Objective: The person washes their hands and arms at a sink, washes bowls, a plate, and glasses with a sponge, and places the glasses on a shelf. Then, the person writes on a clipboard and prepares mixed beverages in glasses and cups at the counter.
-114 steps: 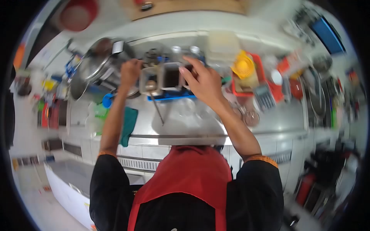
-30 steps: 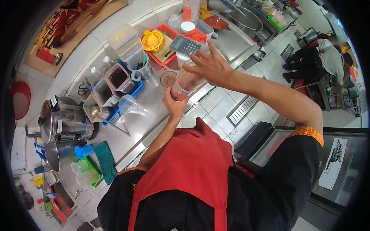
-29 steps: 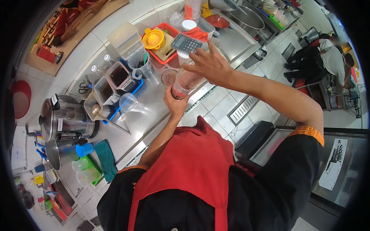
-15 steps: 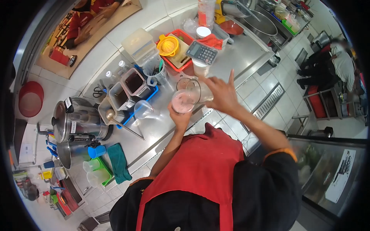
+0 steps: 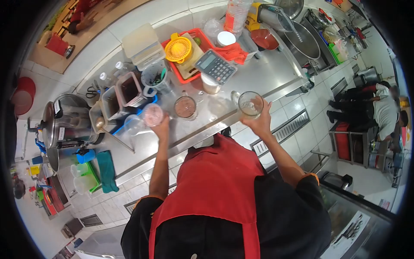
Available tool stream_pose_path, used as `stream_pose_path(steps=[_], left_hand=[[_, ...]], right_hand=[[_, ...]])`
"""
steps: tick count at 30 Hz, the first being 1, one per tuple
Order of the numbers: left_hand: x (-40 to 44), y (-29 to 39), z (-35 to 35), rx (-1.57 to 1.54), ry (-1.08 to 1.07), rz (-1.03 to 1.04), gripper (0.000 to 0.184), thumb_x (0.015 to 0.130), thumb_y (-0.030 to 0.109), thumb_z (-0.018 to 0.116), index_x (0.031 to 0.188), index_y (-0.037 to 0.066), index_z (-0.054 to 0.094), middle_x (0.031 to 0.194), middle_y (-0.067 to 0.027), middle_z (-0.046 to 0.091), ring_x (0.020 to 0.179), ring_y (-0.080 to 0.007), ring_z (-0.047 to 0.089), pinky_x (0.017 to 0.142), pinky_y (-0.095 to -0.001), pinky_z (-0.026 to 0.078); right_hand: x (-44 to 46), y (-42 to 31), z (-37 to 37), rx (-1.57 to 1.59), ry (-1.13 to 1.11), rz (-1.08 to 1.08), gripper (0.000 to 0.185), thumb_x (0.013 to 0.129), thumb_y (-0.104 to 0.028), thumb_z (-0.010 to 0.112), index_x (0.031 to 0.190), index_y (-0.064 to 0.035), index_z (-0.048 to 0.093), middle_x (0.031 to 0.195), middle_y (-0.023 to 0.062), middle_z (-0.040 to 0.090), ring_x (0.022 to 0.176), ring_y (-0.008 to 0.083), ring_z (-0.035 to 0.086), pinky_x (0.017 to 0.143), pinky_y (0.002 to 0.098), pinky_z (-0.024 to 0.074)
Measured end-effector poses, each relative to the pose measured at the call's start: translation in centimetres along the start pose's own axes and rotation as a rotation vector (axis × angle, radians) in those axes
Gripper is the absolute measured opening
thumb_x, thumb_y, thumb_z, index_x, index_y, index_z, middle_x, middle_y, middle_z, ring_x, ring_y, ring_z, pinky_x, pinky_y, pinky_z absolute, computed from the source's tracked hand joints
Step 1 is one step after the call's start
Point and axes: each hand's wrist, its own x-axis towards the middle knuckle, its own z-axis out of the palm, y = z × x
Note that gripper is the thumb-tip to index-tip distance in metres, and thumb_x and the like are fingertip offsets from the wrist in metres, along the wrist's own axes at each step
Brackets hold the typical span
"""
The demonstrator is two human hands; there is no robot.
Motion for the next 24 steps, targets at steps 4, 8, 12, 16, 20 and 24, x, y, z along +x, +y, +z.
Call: stream_pose_path(steps=[4, 8, 12, 16, 20, 24], left_hand=[[2.0, 3.5, 1.5, -0.07, -0.044, -0.183, 0.066, 0.065, 0.001, 0.079, 0.121, -0.004, 0.045, 0.117, -0.0128, 0.055, 0.109, -0.0203, 0.053, 0.097, -0.0349, 0.041], [-0.5, 2.3, 1.1, 0.077, -0.095, -0.307, 0.07, 0.07, 0.005, 0.078, 0.128, -0.004, 0.04, 0.118, -0.0144, 0.055, 0.111, -0.021, 0.053, 0.097, -0.0331, 0.04], [-5.1, 2.8, -2.2, 0.175, 0.045, -0.145, 0.061, 0.078, 0.005, 0.071, 0.129, 0.0, 0.039, 0.12, -0.0135, 0.052, 0.109, -0.0209, 0.052, 0.094, -0.0328, 0.042], [-7.6, 1.6, -8.6, 0.353, 0.093, -0.141, 0.057, 0.08, 0.01, 0.07, 0.129, 0.002, 0.041, 0.109, -0.0111, 0.057, 0.102, -0.0198, 0.055, 0.09, -0.0326, 0.044], [-1.9, 5.8, -8.5, 0.463, 0.328, -0.052, 0.074, 0.069, 0.018, 0.078, 0.129, -0.002, 0.04, 0.116, -0.0164, 0.053, 0.113, -0.0285, 0.049, 0.099, -0.0386, 0.036], [3.1, 4.8, -9.4, 0.413, 0.106, 0.208, 0.086, 0.06, 0.019, 0.086, 0.127, -0.002, 0.037, 0.117, -0.017, 0.049, 0.105, -0.0271, 0.049, 0.094, -0.037, 0.038]], right_hand=[[7.8, 7.8, -1.3, -0.01, 0.043, 0.014, 0.093, 0.052, -0.021, 0.085, 0.129, -0.004, 0.035, 0.12, 0.016, 0.055, 0.115, 0.031, 0.053, 0.102, 0.0384, 0.037], [13.5, 15.6, 1.2, 0.015, 0.142, -0.133, 0.094, 0.053, -0.015, 0.083, 0.131, 0.0001, 0.033, 0.123, 0.0181, 0.052, 0.117, 0.0299, 0.05, 0.101, 0.0381, 0.0378], [15.0, 14.5, 3.5, 0.122, 0.203, -0.094, 0.089, 0.065, -0.004, 0.079, 0.135, 0.0026, 0.025, 0.132, 0.0226, 0.038, 0.122, 0.0291, 0.041, 0.102, 0.0387, 0.0343], [6.8, 13.8, 6.3, -0.031, 0.471, -0.078, 0.093, 0.07, -0.014, 0.079, 0.139, 0.0029, 0.019, 0.139, 0.0232, 0.025, 0.128, 0.0331, 0.03, 0.107, 0.0444, 0.0244], [-2.2, 3.6, 15.3, 0.145, -0.011, -0.292, 0.104, 0.064, -0.022, 0.084, 0.139, 0.0017, 0.017, 0.14, 0.0224, 0.024, 0.129, 0.0348, 0.027, 0.109, 0.0464, 0.0197], [-1.7, 0.1, 23.5, 0.434, 0.045, -0.247, 0.103, 0.053, -0.016, 0.088, 0.134, 0.0007, 0.026, 0.136, 0.0219, 0.033, 0.127, 0.0319, 0.036, 0.106, 0.0428, 0.0293]])
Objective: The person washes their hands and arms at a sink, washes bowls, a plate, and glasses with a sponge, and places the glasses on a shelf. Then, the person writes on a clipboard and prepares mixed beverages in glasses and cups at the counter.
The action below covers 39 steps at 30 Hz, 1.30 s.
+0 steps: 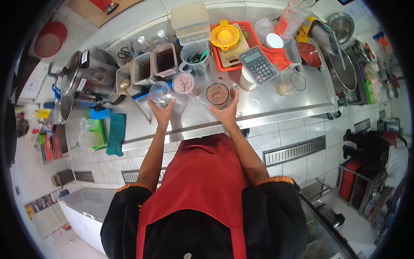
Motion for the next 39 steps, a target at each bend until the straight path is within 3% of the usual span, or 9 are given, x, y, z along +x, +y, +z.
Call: stream_pose_path(steps=[3, 5, 9, 12, 17, 27, 29, 31, 39], left_hand=[[1.1, -3.1, -0.2, 0.065, -0.227, 0.014, 0.086, 0.061, 0.019, 0.085, 0.127, -0.001, 0.034, 0.118, -0.0164, 0.047, 0.106, -0.0271, 0.05, 0.095, -0.0368, 0.037], [-0.6, -2.7, -0.7, -0.219, -0.175, -0.13, 0.087, 0.056, 0.019, 0.086, 0.124, -0.001, 0.036, 0.119, -0.0165, 0.047, 0.106, -0.0273, 0.05, 0.096, -0.0361, 0.037], [-4.9, 4.0, -3.3, -0.009, -0.395, 0.077, 0.082, 0.051, 0.021, 0.081, 0.121, -0.001, 0.043, 0.115, -0.0187, 0.05, 0.106, -0.0325, 0.051, 0.092, -0.0415, 0.041], [-6.7, 6.2, -1.3, -0.024, -0.443, -0.028, 0.081, 0.054, 0.021, 0.077, 0.125, 0.003, 0.043, 0.116, -0.0171, 0.051, 0.105, -0.0336, 0.05, 0.092, -0.0442, 0.038], [-4.1, 10.7, 0.4, 0.044, -0.494, 0.072, 0.076, 0.054, 0.017, 0.073, 0.125, 0.013, 0.048, 0.118, -0.0092, 0.053, 0.111, -0.0301, 0.047, 0.094, -0.045, 0.033], [-5.1, 12.3, 4.7, -0.053, -0.495, 0.233, 0.077, 0.052, 0.016, 0.074, 0.125, 0.016, 0.05, 0.116, -0.0064, 0.054, 0.109, -0.027, 0.048, 0.095, -0.0429, 0.03], [-5.5, 12.3, 5.4, -0.14, -0.514, 0.218, 0.078, 0.052, 0.016, 0.075, 0.126, 0.019, 0.05, 0.118, -0.0031, 0.054, 0.109, -0.026, 0.048, 0.095, -0.0519, 0.029], [-5.8, 12.3, 5.9, -0.156, -0.528, 0.209, 0.078, 0.052, 0.016, 0.075, 0.126, 0.019, 0.05, 0.118, -0.0034, 0.054, 0.109, -0.0266, 0.048, 0.095, -0.0518, 0.029], [-6.7, 11.7, 6.8, -0.188, -0.551, 0.177, 0.079, 0.05, 0.017, 0.077, 0.125, 0.018, 0.051, 0.115, -0.0055, 0.055, 0.108, -0.0287, 0.048, 0.096, -0.05, 0.031]], right_hand=[[0.4, 0.9, 1.5, 0.004, -0.052, 0.134, 0.099, 0.051, -0.014, 0.089, 0.131, 0.0013, 0.033, 0.126, 0.0203, 0.047, 0.118, 0.0288, 0.049, 0.099, 0.039, 0.0398], [0.3, 0.6, 1.4, -0.099, -0.02, 0.149, 0.092, 0.05, -0.015, 0.088, 0.127, 0.0006, 0.039, 0.114, 0.0178, 0.056, 0.107, 0.0276, 0.057, 0.091, 0.0371, 0.0465], [0.1, -0.8, -0.7, -0.207, -0.108, 0.093, 0.085, 0.053, -0.017, 0.086, 0.123, -0.0005, 0.042, 0.112, 0.0165, 0.056, 0.104, 0.0292, 0.057, 0.089, 0.0378, 0.0462], [0.1, -3.5, -2.5, -0.231, -0.167, 0.056, 0.085, 0.052, -0.018, 0.085, 0.123, -0.0017, 0.042, 0.111, 0.0162, 0.057, 0.104, 0.0299, 0.057, 0.089, 0.0375, 0.0459], [1.0, -7.0, -5.7, -0.419, -0.302, -0.044, 0.085, 0.051, -0.017, 0.083, 0.123, -0.0028, 0.042, 0.111, 0.0172, 0.055, 0.104, 0.0328, 0.057, 0.089, 0.0381, 0.0461], [6.0, -12.8, -11.3, -0.876, -0.574, -0.218, 0.084, 0.05, -0.021, 0.081, 0.124, -0.0074, 0.043, 0.113, 0.0141, 0.053, 0.105, 0.0357, 0.053, 0.092, 0.045, 0.0428], [6.7, -13.7, -11.8, -0.97, -0.614, -0.261, 0.083, 0.05, -0.02, 0.081, 0.124, -0.0084, 0.043, 0.113, 0.0131, 0.053, 0.106, 0.035, 0.053, 0.093, 0.047, 0.0414], [7.3, -14.3, -12.0, -1.062, -0.703, -0.276, 0.082, 0.051, -0.021, 0.08, 0.123, -0.0108, 0.044, 0.112, 0.0111, 0.054, 0.104, 0.0332, 0.054, 0.098, 0.0488, 0.0379], [8.4, -16.3, -11.7, -1.22, -0.878, -0.37, 0.08, 0.051, -0.021, 0.078, 0.124, -0.0127, 0.045, 0.107, 0.0078, 0.054, 0.101, 0.031, 0.055, 0.097, 0.0442, 0.0396]])
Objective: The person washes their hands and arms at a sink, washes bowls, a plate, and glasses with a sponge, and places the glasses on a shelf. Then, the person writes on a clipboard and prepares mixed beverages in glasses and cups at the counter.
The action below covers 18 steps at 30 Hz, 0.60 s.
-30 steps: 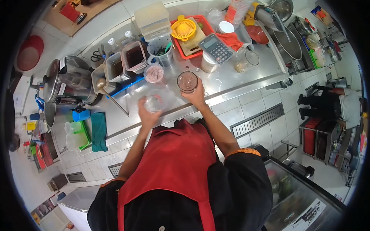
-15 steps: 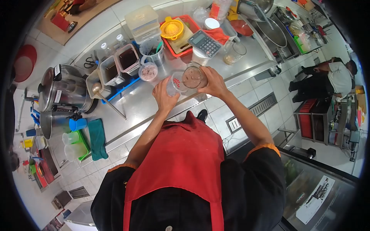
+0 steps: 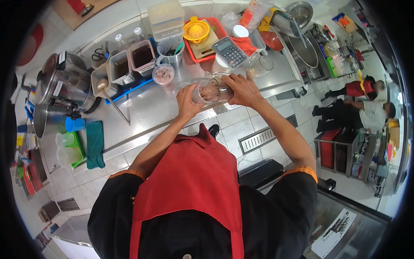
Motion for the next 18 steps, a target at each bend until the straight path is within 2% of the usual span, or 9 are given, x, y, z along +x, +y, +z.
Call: stream_pose_path(steps=[1, 2, 5, 7, 9, 11, 18], left_hand=[[0.0, 0.0, 0.0, -0.016, -0.003, 0.016, 0.08, 0.049, 0.017, 0.077, 0.124, 0.018, 0.051, 0.115, -0.0057, 0.055, 0.108, -0.0288, 0.048, 0.096, -0.0495, 0.031], [-0.1, -0.1, -0.1, -0.032, -0.009, 0.033, 0.08, 0.049, 0.016, 0.077, 0.124, 0.017, 0.051, 0.114, -0.0059, 0.055, 0.108, -0.0288, 0.048, 0.096, -0.0489, 0.032], [-0.2, -0.4, 0.1, -0.06, 0.017, 0.042, 0.08, 0.048, 0.015, 0.077, 0.124, 0.017, 0.051, 0.114, -0.0068, 0.055, 0.107, -0.0296, 0.049, 0.095, -0.0479, 0.033], [-0.4, -0.5, 0.4, -0.072, 0.026, 0.036, 0.08, 0.048, 0.015, 0.077, 0.124, 0.016, 0.05, 0.114, -0.0071, 0.055, 0.106, -0.03, 0.049, 0.094, -0.0471, 0.034], [-0.3, -0.8, 0.4, -0.086, 0.033, 0.037, 0.08, 0.048, 0.014, 0.077, 0.123, 0.016, 0.05, 0.113, -0.0074, 0.055, 0.105, -0.0305, 0.05, 0.093, -0.0462, 0.035], [-0.3, -0.9, 0.5, -0.096, 0.051, 0.086, 0.08, 0.049, 0.014, 0.076, 0.124, 0.01, 0.047, 0.11, -0.0115, 0.055, 0.103, -0.0328, 0.05, 0.09, -0.0428, 0.038], [-0.3, -1.2, 0.5, -0.141, 0.091, 0.099, 0.077, 0.048, 0.012, 0.075, 0.121, 0.007, 0.049, 0.105, -0.013, 0.057, 0.097, -0.0346, 0.053, 0.085, -0.0433, 0.042]], right_hand=[[0.1, 0.0, -0.2, -0.046, 0.027, -0.035, 0.08, 0.051, -0.02, 0.078, 0.124, -0.0129, 0.046, 0.106, 0.0072, 0.055, 0.1, 0.0304, 0.056, 0.092, 0.0426, 0.0436], [0.3, 0.0, -0.4, -0.047, 0.023, -0.049, 0.08, 0.051, -0.02, 0.078, 0.124, -0.0129, 0.046, 0.106, 0.0072, 0.055, 0.1, 0.0304, 0.056, 0.092, 0.0426, 0.0436], [0.8, -0.4, -1.1, 0.062, -0.081, 0.01, 0.08, 0.051, -0.021, 0.079, 0.124, -0.0141, 0.046, 0.107, 0.0059, 0.056, 0.099, 0.0283, 0.058, 0.086, 0.0441, 0.0484], [0.9, -0.5, -1.4, 0.031, -0.07, -0.014, 0.079, 0.051, -0.021, 0.078, 0.123, -0.0143, 0.047, 0.106, 0.006, 0.056, 0.097, 0.0276, 0.058, 0.076, 0.0381, 0.0525], [1.2, -0.6, -1.7, 0.027, -0.073, -0.03, 0.078, 0.051, -0.021, 0.078, 0.122, -0.0146, 0.047, 0.105, 0.0058, 0.056, 0.097, 0.0275, 0.059, 0.075, 0.0386, 0.0529], [1.4, -0.7, -2.0, 0.023, -0.08, -0.044, 0.077, 0.051, -0.021, 0.078, 0.122, -0.0149, 0.048, 0.104, 0.0056, 0.057, 0.097, 0.0275, 0.059, 0.073, 0.0391, 0.0533], [2.5, -1.3, -3.1, -0.073, -0.095, -0.13, 0.079, 0.048, -0.017, 0.078, 0.122, -0.016, 0.049, 0.103, 0.0044, 0.057, 0.09, 0.0249, 0.06, 0.068, 0.0386, 0.0528]])
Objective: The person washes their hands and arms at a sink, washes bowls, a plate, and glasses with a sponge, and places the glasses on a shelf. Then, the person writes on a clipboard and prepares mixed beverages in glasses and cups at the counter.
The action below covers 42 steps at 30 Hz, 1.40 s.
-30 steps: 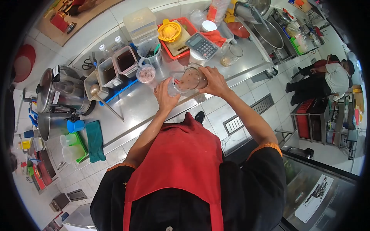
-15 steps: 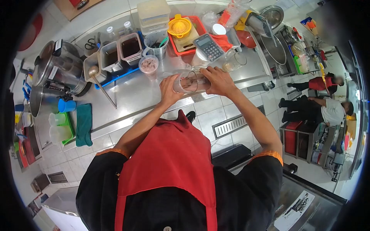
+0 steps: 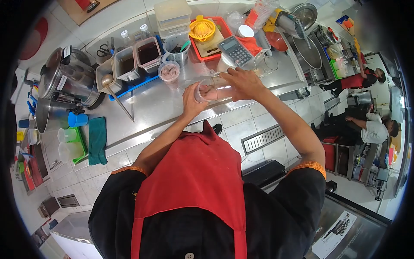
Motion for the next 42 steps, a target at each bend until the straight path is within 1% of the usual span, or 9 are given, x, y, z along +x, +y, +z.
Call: stream_pose_path(steps=[14, 20, 27, 29, 30, 33, 39, 40, 42], left_hand=[[0.1, 0.1, -0.1, -0.099, 0.081, -0.054, 0.067, 0.054, 0.015, 0.081, 0.114, 0.004, 0.053, 0.104, -0.0135, 0.061, 0.095, -0.0313, 0.061, 0.081, -0.0371, 0.05], [0.3, 0.7, -0.2, -0.094, 0.024, -0.103, 0.072, 0.054, 0.015, 0.081, 0.118, 0.003, 0.05, 0.106, -0.0164, 0.061, 0.096, -0.032, 0.062, 0.082, -0.0378, 0.051], [0.5, 1.6, 0.2, -0.086, -0.043, -0.223, 0.085, 0.053, 0.02, 0.082, 0.126, 0.005, 0.041, 0.109, -0.0183, 0.06, 0.098, -0.0347, 0.062, 0.083, -0.0405, 0.051], [0.7, 2.2, 0.2, -0.225, -0.014, -0.317, 0.084, 0.052, 0.022, 0.08, 0.125, 0.01, 0.04, 0.106, -0.0128, 0.061, 0.101, -0.0357, 0.059, 0.103, -0.0614, 0.026], [0.7, 2.5, 0.0, -0.235, -0.028, -0.309, 0.084, 0.052, 0.022, 0.08, 0.125, 0.01, 0.04, 0.106, -0.0128, 0.061, 0.101, -0.0357, 0.059, 0.103, -0.0614, 0.026], [0.5, 2.7, -0.8, -0.222, -0.029, -0.339, 0.086, 0.052, 0.022, 0.08, 0.126, 0.01, 0.038, 0.106, -0.0128, 0.061, 0.102, -0.0365, 0.058, 0.105, -0.0609, 0.024], [0.7, 1.0, -1.8, -0.145, 0.007, -0.238, 0.088, 0.05, 0.022, 0.082, 0.125, 0.011, 0.037, 0.108, -0.0117, 0.061, 0.104, -0.037, 0.057, 0.107, -0.0609, 0.02], [1.1, 1.2, -2.2, -0.143, 0.001, -0.249, 0.089, 0.05, 0.02, 0.083, 0.125, 0.01, 0.037, 0.108, -0.0125, 0.061, 0.104, -0.0372, 0.057, 0.105, -0.0589, 0.025], [1.1, 0.9, -2.6, -0.137, -0.01, -0.26, 0.09, 0.049, 0.019, 0.083, 0.126, 0.01, 0.037, 0.108, -0.0132, 0.061, 0.104, -0.0373, 0.058, 0.103, -0.057, 0.031]], right_hand=[[3.2, -0.3, -2.9, -0.101, -0.148, -0.094, 0.08, 0.046, -0.024, 0.081, 0.121, -0.0185, 0.052, 0.105, 0.0063, 0.056, 0.097, 0.0278, 0.057, 0.072, 0.0391, 0.0513], [6.3, -2.7, -5.0, -0.272, -0.348, -0.094, 0.081, 0.045, -0.029, 0.082, 0.121, -0.0181, 0.053, 0.108, 0.0071, 0.057, 0.099, 0.0263, 0.057, 0.074, 0.0373, 0.0499], [10.2, -8.9, -6.4, -0.749, -0.737, 0.044, 0.086, 0.044, -0.031, 0.084, 0.122, -0.0143, 0.053, 0.103, 0.0069, 0.064, 0.095, 0.0245, 0.064, 0.078, 0.0453, 0.0522], [10.4, -8.8, -6.7, -0.771, -0.725, 0.045, 0.084, 0.045, -0.03, 0.083, 0.122, -0.0155, 0.053, 0.099, 0.0079, 0.066, 0.091, 0.0265, 0.065, 0.078, 0.0428, 0.0526], [10.1, -8.3, -7.8, -0.766, -0.732, 0.062, 0.084, 0.045, -0.03, 0.083, 0.122, -0.0155, 0.053, 0.099, 0.0079, 0.066, 0.091, 0.0265, 0.065, 0.078, 0.0428, 0.0526], [8.0, -4.8, -10.2, -0.231, -0.6, 0.06, 0.089, 0.048, -0.031, 0.08, 0.129, -0.0191, 0.047, 0.115, 0.0171, 0.058, 0.101, 0.0316, 0.06, 0.086, 0.0373, 0.0479], [1.8, -1.7, -5.2, 0.312, -0.136, 0.148, 0.088, 0.051, -0.025, 0.081, 0.13, -0.013, 0.045, 0.122, 0.0159, 0.054, 0.113, 0.0327, 0.053, 0.093, 0.0398, 0.0439], [0.8, -1.9, -3.1, 0.315, -0.137, 0.144, 0.088, 0.051, -0.025, 0.081, 0.13, -0.013, 0.045, 0.122, 0.0159, 0.054, 0.113, 0.0327, 0.053, 0.093, 0.0398, 0.0439], [-1.2, -2.9, 1.9, 0.715, 0.207, 0.281, 0.086, 0.051, -0.02, 0.082, 0.128, -0.0072, 0.045, 0.122, 0.0143, 0.054, 0.113, 0.0292, 0.054, 0.095, 0.0368, 0.0428]])
